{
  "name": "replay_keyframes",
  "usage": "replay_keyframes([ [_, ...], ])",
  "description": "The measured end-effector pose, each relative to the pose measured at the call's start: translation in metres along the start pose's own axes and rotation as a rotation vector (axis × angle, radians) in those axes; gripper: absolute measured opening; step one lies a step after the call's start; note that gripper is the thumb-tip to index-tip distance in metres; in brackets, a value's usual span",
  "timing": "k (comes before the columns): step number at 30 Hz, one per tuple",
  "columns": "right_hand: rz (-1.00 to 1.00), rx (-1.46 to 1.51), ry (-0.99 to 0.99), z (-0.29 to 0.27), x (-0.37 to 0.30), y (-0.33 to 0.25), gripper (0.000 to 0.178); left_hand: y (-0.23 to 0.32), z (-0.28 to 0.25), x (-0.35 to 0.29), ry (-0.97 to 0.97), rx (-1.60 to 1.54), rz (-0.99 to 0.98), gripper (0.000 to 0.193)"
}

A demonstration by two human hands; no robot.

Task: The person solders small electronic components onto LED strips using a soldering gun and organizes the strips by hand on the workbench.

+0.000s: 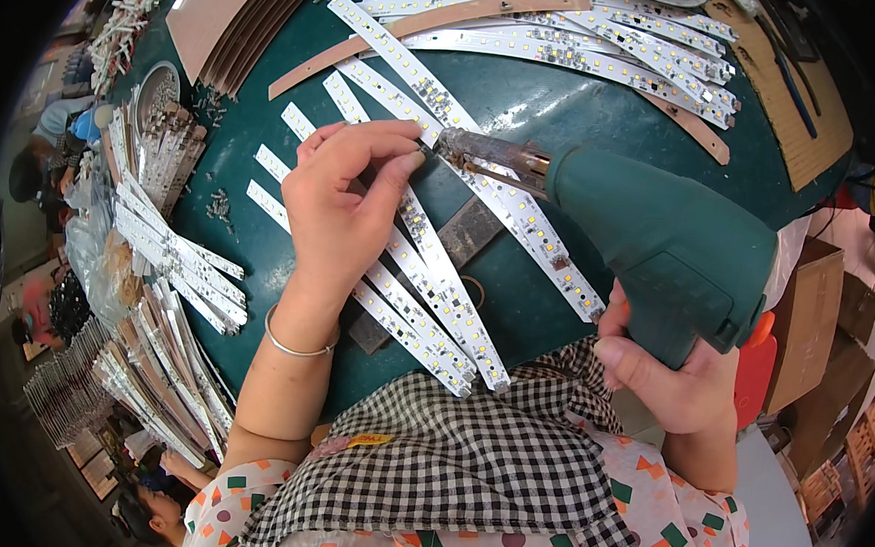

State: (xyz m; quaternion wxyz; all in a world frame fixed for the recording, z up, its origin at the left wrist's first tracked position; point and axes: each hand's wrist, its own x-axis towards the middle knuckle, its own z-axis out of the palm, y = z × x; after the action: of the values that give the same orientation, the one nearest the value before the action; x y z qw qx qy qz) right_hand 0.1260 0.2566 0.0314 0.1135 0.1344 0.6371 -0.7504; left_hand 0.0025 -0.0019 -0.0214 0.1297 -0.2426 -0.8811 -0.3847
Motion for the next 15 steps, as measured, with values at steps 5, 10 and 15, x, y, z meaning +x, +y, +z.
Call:
replay_keyframes([
  [5, 0.01, -0.047, 0.026, 0.0013, 0.0011, -0.0013, 0.06, 0.0045, 0.001, 0.0025, -0.013, -0.023, -0.047, 0.009],
  [10, -0.17, 0.087, -0.01, 0.0008, 0.0019, -0.0016, 0.051, 0.004, 0.0014, 0.0024, 0.001, 0.069, 0.039, 0.008],
  [15, -0.1, 0.0, -0.04, -0.0009, -0.0011, -0.0031, 0.05, 0.006, -0.002, 0.0041, -0.037, 0.055, 0.0, 0.008],
])
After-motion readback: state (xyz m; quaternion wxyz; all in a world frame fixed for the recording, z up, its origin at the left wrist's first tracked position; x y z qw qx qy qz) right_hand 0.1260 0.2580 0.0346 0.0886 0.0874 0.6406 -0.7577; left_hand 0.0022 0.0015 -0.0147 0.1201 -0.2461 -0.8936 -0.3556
